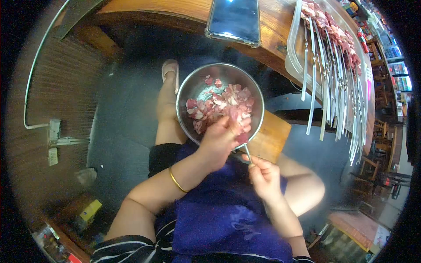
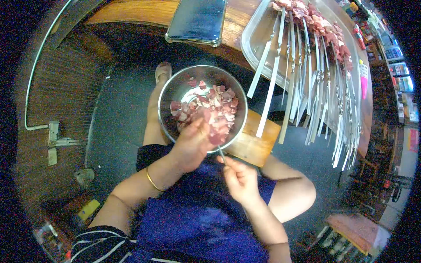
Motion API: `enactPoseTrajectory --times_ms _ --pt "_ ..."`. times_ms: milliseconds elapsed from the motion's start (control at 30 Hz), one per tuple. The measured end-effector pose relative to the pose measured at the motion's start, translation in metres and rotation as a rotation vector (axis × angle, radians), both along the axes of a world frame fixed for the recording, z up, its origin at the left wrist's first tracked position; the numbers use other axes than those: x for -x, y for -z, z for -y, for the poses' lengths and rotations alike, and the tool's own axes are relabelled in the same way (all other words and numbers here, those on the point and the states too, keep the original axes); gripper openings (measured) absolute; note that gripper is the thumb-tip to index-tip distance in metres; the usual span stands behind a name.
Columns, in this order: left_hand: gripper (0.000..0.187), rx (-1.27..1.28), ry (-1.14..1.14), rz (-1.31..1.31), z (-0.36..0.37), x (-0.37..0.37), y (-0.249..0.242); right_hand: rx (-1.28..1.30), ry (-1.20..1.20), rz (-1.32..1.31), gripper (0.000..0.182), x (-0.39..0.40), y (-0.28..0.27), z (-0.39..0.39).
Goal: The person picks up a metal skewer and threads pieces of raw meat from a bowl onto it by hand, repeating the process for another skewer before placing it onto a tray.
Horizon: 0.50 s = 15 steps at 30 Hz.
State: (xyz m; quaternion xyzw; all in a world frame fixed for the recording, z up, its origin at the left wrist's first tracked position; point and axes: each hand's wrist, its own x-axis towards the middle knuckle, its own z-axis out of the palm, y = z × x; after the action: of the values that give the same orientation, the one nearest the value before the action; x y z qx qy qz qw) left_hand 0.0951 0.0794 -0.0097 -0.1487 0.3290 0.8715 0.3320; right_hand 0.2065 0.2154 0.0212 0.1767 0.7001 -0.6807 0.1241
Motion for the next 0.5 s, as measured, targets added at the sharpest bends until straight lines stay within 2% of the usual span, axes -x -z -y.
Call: enactPoseTrajectory --times_ms 33,133,167,233,267,300,333,400,500 --pt "0.055 -0.033 0.066 -0.032 0.003 -0.008 0.009 0.006 0.015 0.005 0.028 -0.001 0.001 -0.003" --pt "0.051 0.051 0.285 -0.499 0.012 0.022 0.033 0.0 0.088 0.055 0.026 -0.006 -0.001 -0.016" --pt "0.043 0.445 0.414 -0.621 0.022 0.042 0.05 -0.019 0.109 0.061 0.026 -0.008 0.0 -0.021" --pt "0.038 1.315 0.413 -1.345 0.034 0.087 0.061 -0.086 0.13 0.034 0.026 -0.015 0.005 -0.029" --pt "0.031 1.44 0.398 -1.641 0.038 0.111 0.08 -0.085 0.138 0.049 0.026 -0.018 0.006 -0.03" --pt "0.023 1.663 0.582 -1.896 0.039 0.13 0.072 -0.085 0.145 0.06 0.026 -0.021 0.008 -0.03" --pt "0.012 1.796 0.642 -2.192 0.038 0.142 0.068 -0.085 0.153 0.073 0.026 -0.024 0.01 -0.032" --pt "0.012 1.89 0.837 -2.311 0.027 0.163 0.08 -0.064 0.166 0.065 0.026 -0.027 0.009 -0.027" --pt "0.013 1.881 0.944 -2.397 0.016 0.17 0.095 -0.067 0.166 0.035 0.027 -0.031 0.008 -0.024"
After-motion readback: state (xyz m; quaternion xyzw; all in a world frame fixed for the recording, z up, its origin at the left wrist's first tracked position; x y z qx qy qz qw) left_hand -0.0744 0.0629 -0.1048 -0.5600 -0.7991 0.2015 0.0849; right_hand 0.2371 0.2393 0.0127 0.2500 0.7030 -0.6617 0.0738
